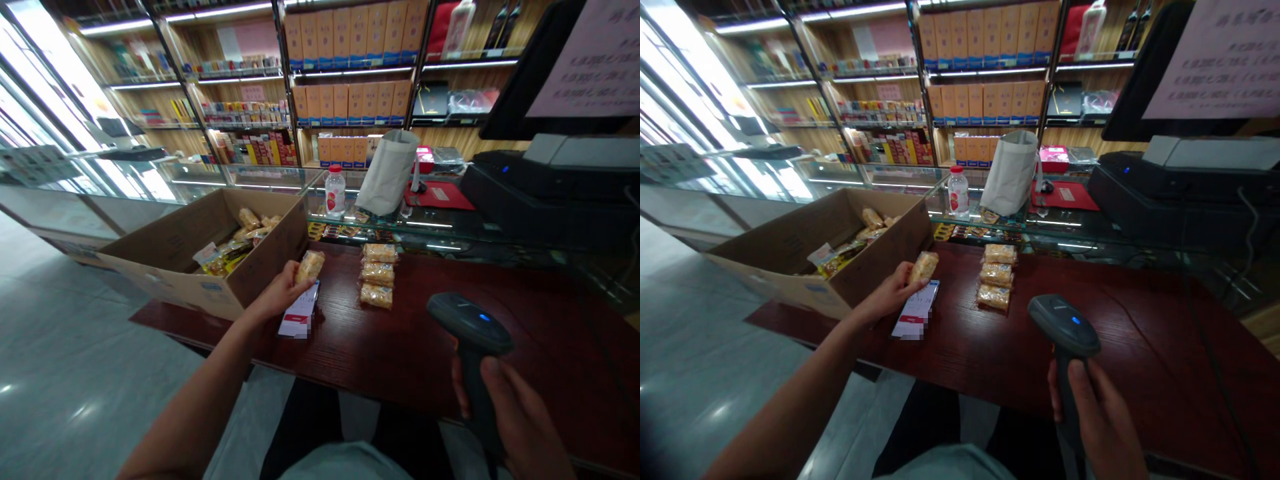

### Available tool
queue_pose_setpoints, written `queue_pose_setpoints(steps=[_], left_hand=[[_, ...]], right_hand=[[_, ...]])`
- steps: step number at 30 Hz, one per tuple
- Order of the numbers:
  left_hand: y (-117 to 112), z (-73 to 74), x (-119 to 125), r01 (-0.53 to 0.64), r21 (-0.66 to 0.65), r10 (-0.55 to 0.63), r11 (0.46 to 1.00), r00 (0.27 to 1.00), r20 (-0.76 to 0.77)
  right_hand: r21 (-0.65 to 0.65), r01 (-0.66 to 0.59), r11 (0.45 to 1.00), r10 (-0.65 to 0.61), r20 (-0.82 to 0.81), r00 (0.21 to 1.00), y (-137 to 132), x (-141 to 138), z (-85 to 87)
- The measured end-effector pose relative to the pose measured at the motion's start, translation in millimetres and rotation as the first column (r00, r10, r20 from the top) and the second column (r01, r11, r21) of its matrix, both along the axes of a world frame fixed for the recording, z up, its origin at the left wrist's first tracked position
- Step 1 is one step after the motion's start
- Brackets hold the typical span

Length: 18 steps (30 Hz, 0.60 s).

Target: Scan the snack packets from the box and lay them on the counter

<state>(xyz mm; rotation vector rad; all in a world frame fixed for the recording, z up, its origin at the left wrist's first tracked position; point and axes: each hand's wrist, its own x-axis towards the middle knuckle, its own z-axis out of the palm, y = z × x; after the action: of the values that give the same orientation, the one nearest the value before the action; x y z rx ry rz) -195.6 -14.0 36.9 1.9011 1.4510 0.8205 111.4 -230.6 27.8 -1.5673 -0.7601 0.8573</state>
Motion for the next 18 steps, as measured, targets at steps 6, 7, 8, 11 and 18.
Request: queue_pose_setpoints(steps=[6,7,8,11,18], left_hand=[[2,-20.2,-9,0.018,-0.07,-0.022,0.997,0.998,-0.055],[3,-22.3,-9,0.025,-0.066,-0.031,0.997,0.996,-0.085],[3,-24.7,-10,0.035,-0.054,-0.041,0.998,0.992,-0.115],[7,-32.0,-11,0.066,-0.016,-0.068,0.998,0.976,-0.207],[8,-35.7,-15,0.095,-0.019,-0.097,0.995,0.956,-0.277]], right_hand=[[-0.013,0.013,1.0,-0.014,-0.031,0.999,-2,2,1.4],[-0.021,0.011,1.0,-0.012,-0.035,0.999,-1,3,-0.7],[-0.027,0.007,1.0,-0.008,-0.037,0.999,-1,5,-3.1],[-0.021,-0.016,1.0,0.016,-0.025,1.0,1,10,-11.0],[0.009,-0.035,0.999,0.034,0.051,0.998,-3,14,-13.4]])
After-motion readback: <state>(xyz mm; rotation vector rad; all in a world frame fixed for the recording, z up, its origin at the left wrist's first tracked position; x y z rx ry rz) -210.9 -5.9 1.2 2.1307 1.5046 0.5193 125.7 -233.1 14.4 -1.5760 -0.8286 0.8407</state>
